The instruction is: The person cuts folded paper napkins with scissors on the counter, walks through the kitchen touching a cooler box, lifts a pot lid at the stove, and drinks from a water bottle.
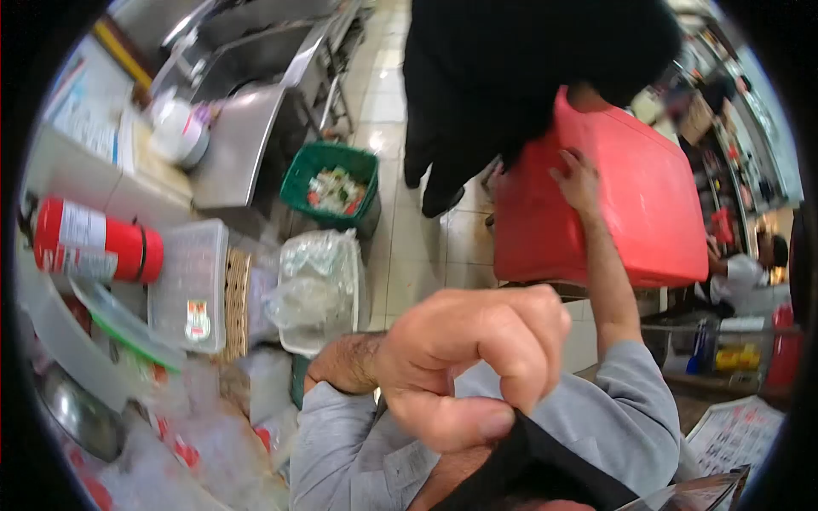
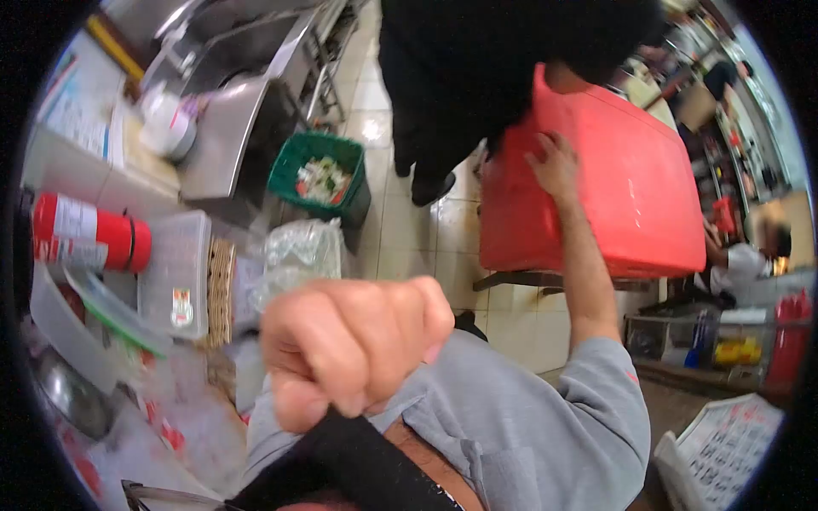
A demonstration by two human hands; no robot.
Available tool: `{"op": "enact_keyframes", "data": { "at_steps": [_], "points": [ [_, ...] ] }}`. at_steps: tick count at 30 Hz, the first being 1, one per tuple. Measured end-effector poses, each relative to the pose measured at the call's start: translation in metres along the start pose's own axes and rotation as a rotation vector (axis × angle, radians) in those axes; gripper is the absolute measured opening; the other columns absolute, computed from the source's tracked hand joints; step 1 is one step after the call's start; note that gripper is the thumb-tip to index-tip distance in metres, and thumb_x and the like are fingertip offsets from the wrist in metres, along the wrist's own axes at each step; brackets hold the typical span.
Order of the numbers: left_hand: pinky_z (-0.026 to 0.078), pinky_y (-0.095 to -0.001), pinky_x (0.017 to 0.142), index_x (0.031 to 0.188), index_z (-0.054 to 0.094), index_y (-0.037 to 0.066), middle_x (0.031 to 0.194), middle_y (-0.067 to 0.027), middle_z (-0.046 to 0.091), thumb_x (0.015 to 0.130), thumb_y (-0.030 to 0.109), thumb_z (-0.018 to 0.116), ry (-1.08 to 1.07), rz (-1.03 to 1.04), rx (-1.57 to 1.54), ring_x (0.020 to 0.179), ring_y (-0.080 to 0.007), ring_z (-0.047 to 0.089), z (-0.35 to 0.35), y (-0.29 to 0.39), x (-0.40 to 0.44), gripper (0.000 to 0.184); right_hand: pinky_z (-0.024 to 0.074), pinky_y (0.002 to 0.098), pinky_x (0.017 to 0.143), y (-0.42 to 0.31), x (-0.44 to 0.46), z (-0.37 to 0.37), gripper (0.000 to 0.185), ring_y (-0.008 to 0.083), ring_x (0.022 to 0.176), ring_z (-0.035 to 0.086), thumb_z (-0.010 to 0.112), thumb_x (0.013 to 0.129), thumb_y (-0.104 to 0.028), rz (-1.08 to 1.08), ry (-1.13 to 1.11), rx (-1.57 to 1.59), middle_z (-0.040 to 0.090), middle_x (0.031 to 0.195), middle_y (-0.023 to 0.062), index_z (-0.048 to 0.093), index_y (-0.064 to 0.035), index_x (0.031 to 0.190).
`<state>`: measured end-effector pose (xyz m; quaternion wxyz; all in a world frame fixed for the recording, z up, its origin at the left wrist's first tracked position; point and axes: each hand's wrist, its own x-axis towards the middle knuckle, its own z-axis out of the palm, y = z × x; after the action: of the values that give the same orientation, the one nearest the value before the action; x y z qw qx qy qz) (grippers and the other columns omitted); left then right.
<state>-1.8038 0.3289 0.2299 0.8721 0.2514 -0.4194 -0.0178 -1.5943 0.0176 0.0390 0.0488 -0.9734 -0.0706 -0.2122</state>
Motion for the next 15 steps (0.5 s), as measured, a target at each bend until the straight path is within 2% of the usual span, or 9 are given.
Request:
{"op": "enact_keyframes", "data": {
  "at_steps": [2, 3, 5, 9, 10, 11, 13, 14, 15],
  "points": [
    [0.037, -0.0343, 0.067, 0.078, 0.053, 0.005, 0.071, -0.0048, 0.054, 0.084, 0.019, 0.054, -0.223, 0.047, 0.010, 0.062, -0.0156, 0.046, 0.017, -0.015, 0.036, 0.015, 0.0377, 0.0408, 0.093, 0.002, 0.000, -0.001, 0.044, 0.0299, 0.109, 0.048, 0.065, 0.073, -0.029, 0.024, 0.041, 0.067, 0.053, 0.117, 0.0125, 0.057, -0.0094, 0.111],
    [0.037, -0.0343, 0.067, 0.078, 0.053, 0.005, 0.071, -0.0048, 0.054, 0.084, 0.019, 0.054, -0.275, 0.029, -0.022, 0.062, -0.0156, 0.046, 0.029, -0.027, 0.051, 0.015, 0.0382, 0.0400, 0.092, 0.004, -0.003, -0.001, 0.041, 0.0299, 0.108, 0.049, 0.064, 0.073, -0.028, 0.047, 0.102, 0.116, 0.054, 0.115, 0.0131, 0.058, -0.0091, 0.109],
    [0.037, -0.0345, 0.067, 0.076, 0.054, 0.005, 0.072, -0.0055, 0.055, 0.084, 0.020, 0.055, -0.324, -0.020, -0.016, 0.061, -0.0156, 0.046, 0.052, -0.049, 0.071, 0.016, 0.0323, 0.0439, 0.095, 0.012, -0.003, 0.009, 0.041, 0.0287, 0.111, 0.047, 0.063, 0.072, -0.032, 0.085, 0.128, 0.229, 0.052, 0.116, 0.0141, 0.059, -0.0100, 0.107],
    [0.039, -0.0378, 0.072, 0.077, 0.056, 0.003, 0.074, -0.0074, 0.056, 0.083, 0.018, 0.055, -0.567, -0.097, -0.163, 0.066, -0.0195, 0.049, 0.098, -0.094, 0.091, 0.017, 0.0329, 0.0454, 0.092, 0.005, -0.011, -0.016, 0.034, 0.0278, 0.110, 0.047, 0.061, 0.072, -0.028, 0.083, 0.149, 0.372, 0.055, 0.111, 0.0110, 0.060, -0.0136, 0.103],
    [0.039, -0.0405, 0.076, 0.088, 0.056, -0.001, 0.080, -0.0101, 0.056, 0.084, 0.027, 0.059, -0.762, -0.077, -0.230, 0.073, -0.0218, 0.051, 0.099, -0.112, 0.099, 0.028, 0.0328, 0.0455, 0.092, 0.008, -0.012, -0.015, 0.036, 0.0276, 0.112, 0.045, 0.061, 0.072, -0.028, 0.061, 0.111, 0.402, 0.054, 0.112, 0.0104, 0.059, -0.0131, 0.105],
    [0.039, -0.0405, 0.076, 0.088, 0.056, -0.001, 0.080, -0.0101, 0.056, 0.084, 0.027, 0.059, -0.806, -0.075, -0.245, 0.073, -0.0218, 0.051, 0.104, -0.128, 0.098, 0.028, 0.0330, 0.0456, 0.092, 0.010, -0.018, -0.021, 0.040, 0.0286, 0.113, 0.043, 0.063, 0.070, -0.028, 0.001, 0.090, 0.415, 0.052, 0.116, 0.0117, 0.058, -0.0127, 0.107],
    [0.044, -0.0320, 0.071, 0.104, 0.049, -0.005, 0.095, -0.0135, 0.053, 0.080, 0.031, 0.064, -0.665, -0.193, -0.151, 0.080, -0.0208, 0.053, 0.112, -0.156, 0.088, 0.046, 0.0312, 0.0463, 0.095, 0.013, -0.034, -0.036, 0.048, 0.0349, 0.115, 0.040, 0.063, 0.073, -0.031, -0.053, -0.007, 0.474, 0.043, 0.125, 0.0169, 0.053, -0.0116, 0.116],
    [0.044, -0.0326, 0.076, 0.116, 0.043, -0.006, 0.101, -0.0142, 0.051, 0.078, 0.040, 0.064, -0.739, -0.202, -0.036, 0.087, -0.0212, 0.052, 0.105, -0.173, 0.086, 0.064, 0.0294, 0.0467, 0.097, 0.018, -0.048, -0.037, 0.050, 0.0361, 0.115, 0.039, 0.062, 0.075, -0.031, -0.084, 0.013, 0.517, 0.041, 0.126, 0.0181, 0.050, -0.0126, 0.120],
    [0.043, -0.0330, 0.079, 0.118, 0.042, -0.006, 0.102, -0.0140, 0.052, 0.078, 0.039, 0.065, -0.650, -0.398, 0.067, 0.089, -0.0208, 0.053, 0.102, -0.177, 0.080, 0.065, 0.0302, 0.0464, 0.098, 0.024, -0.061, -0.048, 0.053, 0.0371, 0.116, 0.038, 0.062, 0.077, -0.033, -0.103, -0.031, 0.504, 0.039, 0.127, 0.0195, 0.047, -0.0128, 0.123]
  ]
}}
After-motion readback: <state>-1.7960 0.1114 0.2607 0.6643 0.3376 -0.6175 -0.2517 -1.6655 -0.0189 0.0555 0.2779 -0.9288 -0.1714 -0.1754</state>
